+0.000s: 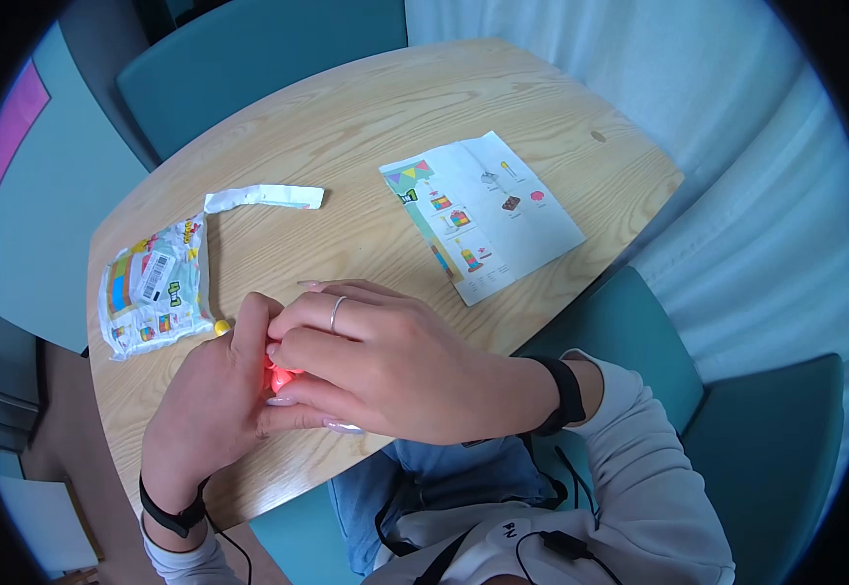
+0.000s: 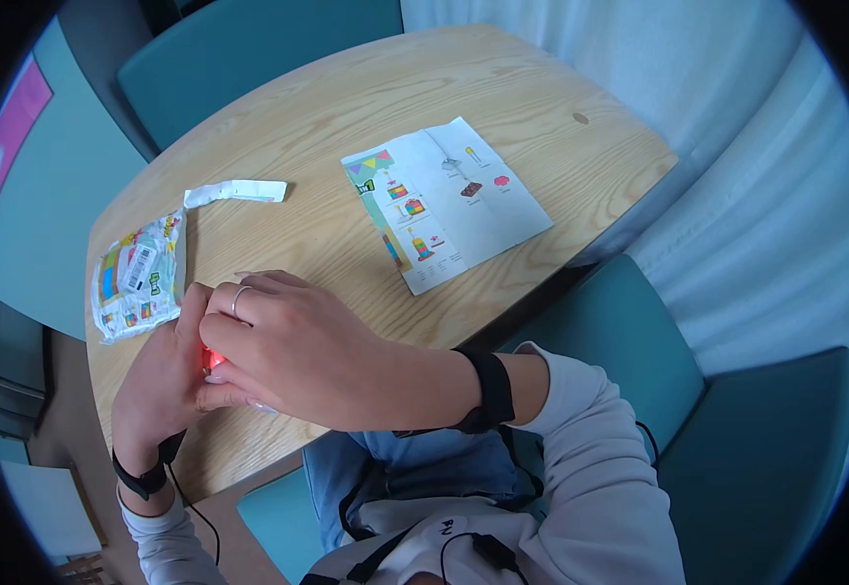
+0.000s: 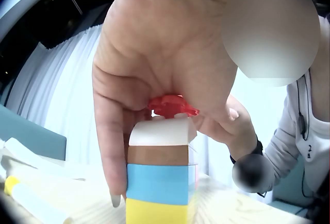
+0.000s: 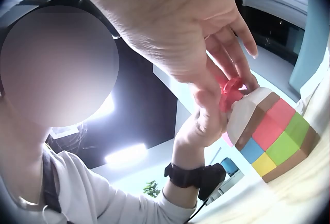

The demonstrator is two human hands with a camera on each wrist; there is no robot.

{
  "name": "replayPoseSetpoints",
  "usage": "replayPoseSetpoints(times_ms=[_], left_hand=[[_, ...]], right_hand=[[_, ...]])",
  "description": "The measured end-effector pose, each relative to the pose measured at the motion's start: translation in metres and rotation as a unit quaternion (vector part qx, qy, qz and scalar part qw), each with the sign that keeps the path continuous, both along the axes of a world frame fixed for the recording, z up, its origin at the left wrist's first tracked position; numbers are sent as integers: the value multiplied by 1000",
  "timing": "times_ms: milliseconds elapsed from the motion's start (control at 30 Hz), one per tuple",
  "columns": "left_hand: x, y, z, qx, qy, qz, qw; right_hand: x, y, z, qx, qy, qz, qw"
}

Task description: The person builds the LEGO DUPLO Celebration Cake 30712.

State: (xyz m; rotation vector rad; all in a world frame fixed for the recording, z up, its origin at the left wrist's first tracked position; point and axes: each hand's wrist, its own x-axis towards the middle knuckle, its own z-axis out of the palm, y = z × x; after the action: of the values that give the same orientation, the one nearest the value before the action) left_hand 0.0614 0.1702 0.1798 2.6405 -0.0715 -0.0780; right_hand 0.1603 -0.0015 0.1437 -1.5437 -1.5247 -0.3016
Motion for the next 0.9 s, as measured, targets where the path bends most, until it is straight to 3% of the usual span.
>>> replayPoseSetpoints(times_ms=[133, 200, 267, 333, 400, 500, 900], left_hand=[[-2, 2, 1, 49, -1, 2, 999], [-1, 0, 1, 58, -16, -2, 998], [-2, -3, 4, 68, -29, 3, 997], [-2, -7, 12, 65, 17, 8, 998], [-4, -4, 10, 64, 19, 35, 997], [-4, -1, 8, 81, 2, 17, 997], [2, 4, 7, 87, -25, -50, 995]], right_hand=[[5, -3, 3, -15, 20, 23, 999], [11, -7, 5, -39, 121, 57, 990], [16, -9, 7, -24, 146, 67, 987], [18, -15, 9, -33, 130, -7, 991], [19, -18, 3, -63, 154, 4, 986], [22, -24, -2, -221, 158, 0, 962], [11, 0, -23, -193, 151, 11, 969]])
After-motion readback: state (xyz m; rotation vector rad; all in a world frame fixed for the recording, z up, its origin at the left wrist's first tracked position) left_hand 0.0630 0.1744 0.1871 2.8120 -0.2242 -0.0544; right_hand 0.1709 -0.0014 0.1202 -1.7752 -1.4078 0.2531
